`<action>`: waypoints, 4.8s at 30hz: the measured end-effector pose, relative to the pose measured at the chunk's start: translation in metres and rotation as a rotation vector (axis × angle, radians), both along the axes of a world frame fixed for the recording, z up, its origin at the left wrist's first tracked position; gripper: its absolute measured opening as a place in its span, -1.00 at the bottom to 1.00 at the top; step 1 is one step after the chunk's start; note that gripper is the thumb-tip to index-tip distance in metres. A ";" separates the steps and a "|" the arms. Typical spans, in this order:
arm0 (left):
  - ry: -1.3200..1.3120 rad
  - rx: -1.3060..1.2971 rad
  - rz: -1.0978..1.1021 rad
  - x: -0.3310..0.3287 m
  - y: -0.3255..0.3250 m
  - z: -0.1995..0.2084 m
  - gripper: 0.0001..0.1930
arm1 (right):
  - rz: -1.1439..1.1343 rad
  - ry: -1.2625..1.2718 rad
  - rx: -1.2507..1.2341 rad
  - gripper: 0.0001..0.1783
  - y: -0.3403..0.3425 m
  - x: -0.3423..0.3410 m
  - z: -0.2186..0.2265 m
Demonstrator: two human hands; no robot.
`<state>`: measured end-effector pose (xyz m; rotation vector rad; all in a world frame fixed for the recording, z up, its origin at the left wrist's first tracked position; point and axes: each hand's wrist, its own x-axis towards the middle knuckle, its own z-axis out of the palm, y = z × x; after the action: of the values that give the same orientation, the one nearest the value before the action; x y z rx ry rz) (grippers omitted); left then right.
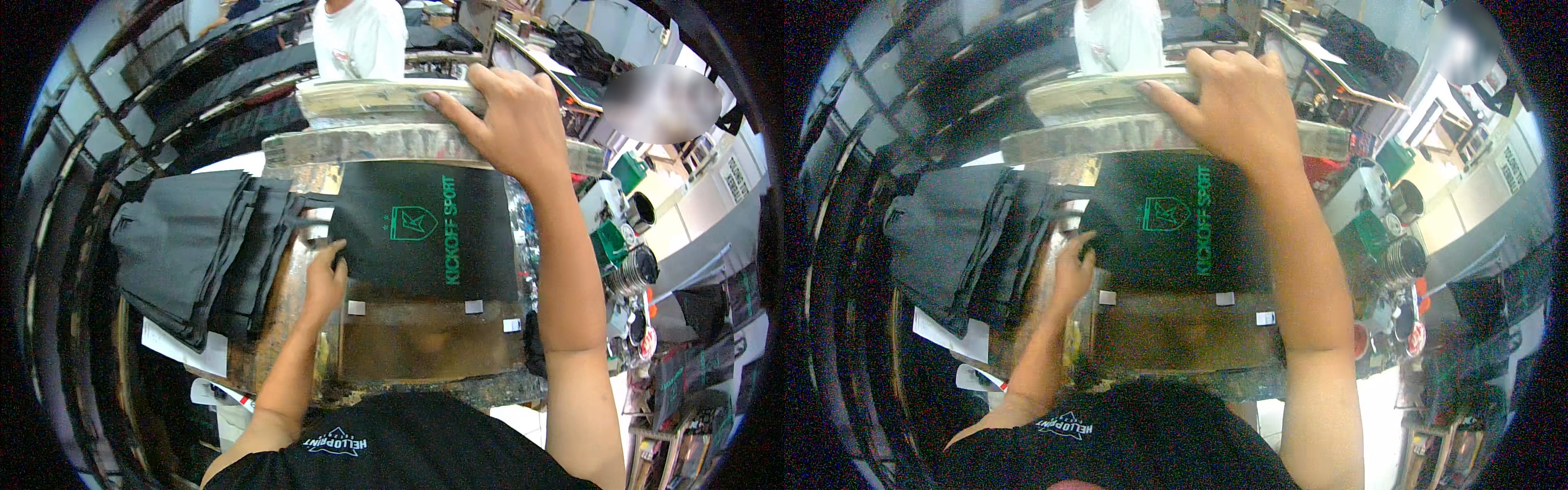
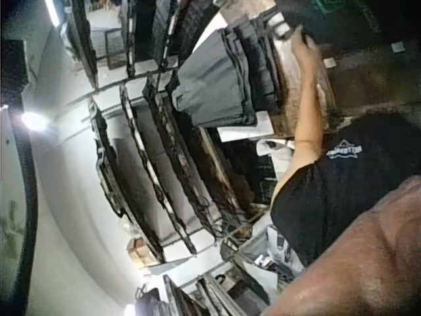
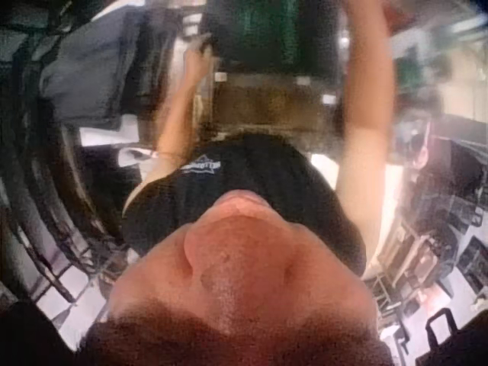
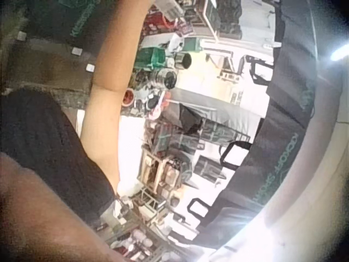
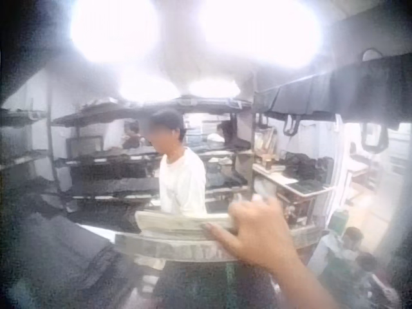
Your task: The person performs screen printing on black tote bags using green ink and a squeegee, repeating the process for multiple bags on a printing press.
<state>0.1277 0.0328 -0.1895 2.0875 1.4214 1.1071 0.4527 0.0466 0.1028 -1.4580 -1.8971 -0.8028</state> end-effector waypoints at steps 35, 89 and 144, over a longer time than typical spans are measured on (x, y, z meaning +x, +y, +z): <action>0.570 -0.010 0.519 -0.301 -0.088 0.091 -0.49 | -0.137 -0.016 -0.173 -0.33 0.014 0.015 -0.002; 0.689 0.203 -0.778 0.129 0.020 -0.036 -0.44 | 0.098 0.040 -0.350 -0.20 0.000 0.011 0.019; 0.720 0.037 -0.602 0.158 -0.089 -0.017 0.13 | -0.014 0.037 -0.282 -0.17 0.001 0.007 0.008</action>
<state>0.2860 -0.0562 -0.2062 2.8141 0.8736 0.1404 0.4600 0.0475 0.1109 -1.6417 -2.0363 -0.5251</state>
